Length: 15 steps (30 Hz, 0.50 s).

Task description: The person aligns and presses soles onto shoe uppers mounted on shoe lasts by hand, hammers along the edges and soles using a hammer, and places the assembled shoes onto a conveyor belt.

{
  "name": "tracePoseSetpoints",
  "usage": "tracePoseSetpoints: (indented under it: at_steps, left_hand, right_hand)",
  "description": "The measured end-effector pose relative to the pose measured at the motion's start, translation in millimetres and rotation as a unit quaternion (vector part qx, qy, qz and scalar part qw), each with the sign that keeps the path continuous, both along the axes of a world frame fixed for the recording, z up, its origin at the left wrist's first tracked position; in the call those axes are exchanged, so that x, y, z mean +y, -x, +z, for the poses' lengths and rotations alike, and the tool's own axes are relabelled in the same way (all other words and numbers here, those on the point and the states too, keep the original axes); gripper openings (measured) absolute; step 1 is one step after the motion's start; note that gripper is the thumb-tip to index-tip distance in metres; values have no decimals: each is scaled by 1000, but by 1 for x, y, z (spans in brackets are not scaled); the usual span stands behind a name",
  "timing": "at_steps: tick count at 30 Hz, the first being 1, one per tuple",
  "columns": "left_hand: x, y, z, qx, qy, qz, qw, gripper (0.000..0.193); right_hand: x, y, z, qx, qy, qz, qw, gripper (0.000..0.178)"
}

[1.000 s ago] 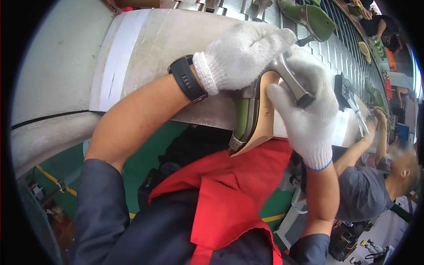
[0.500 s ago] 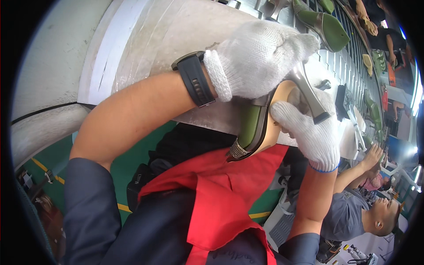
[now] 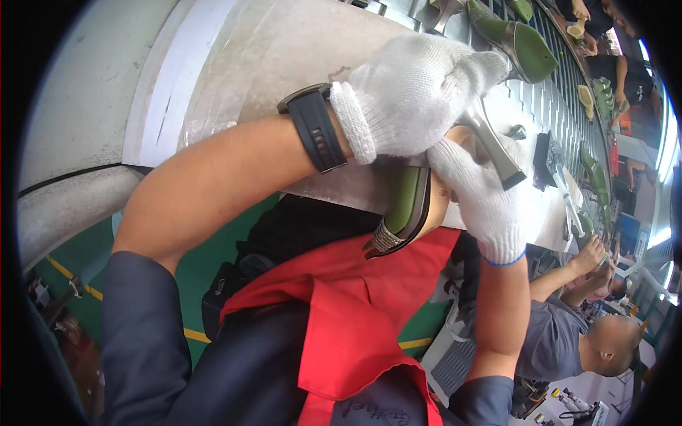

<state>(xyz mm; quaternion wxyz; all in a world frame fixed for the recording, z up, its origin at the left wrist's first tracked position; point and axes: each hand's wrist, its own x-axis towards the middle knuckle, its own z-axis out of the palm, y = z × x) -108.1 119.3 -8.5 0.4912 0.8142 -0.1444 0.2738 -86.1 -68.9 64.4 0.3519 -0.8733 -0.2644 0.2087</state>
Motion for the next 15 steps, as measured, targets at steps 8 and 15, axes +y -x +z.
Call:
tracePoseSetpoints:
  at_steps: [8, 15]
  left_hand:
    - [23, 6, 9, 139, 119, -94, 979, 45]
    - [47, 68, 14, 121, 107, 13, 987, 88]
  right_hand:
    - [15, -15, -33, -139, -208, 18, 968, 34]
    - [-11, 5, 4, 13, -141, 93, 986, 41]
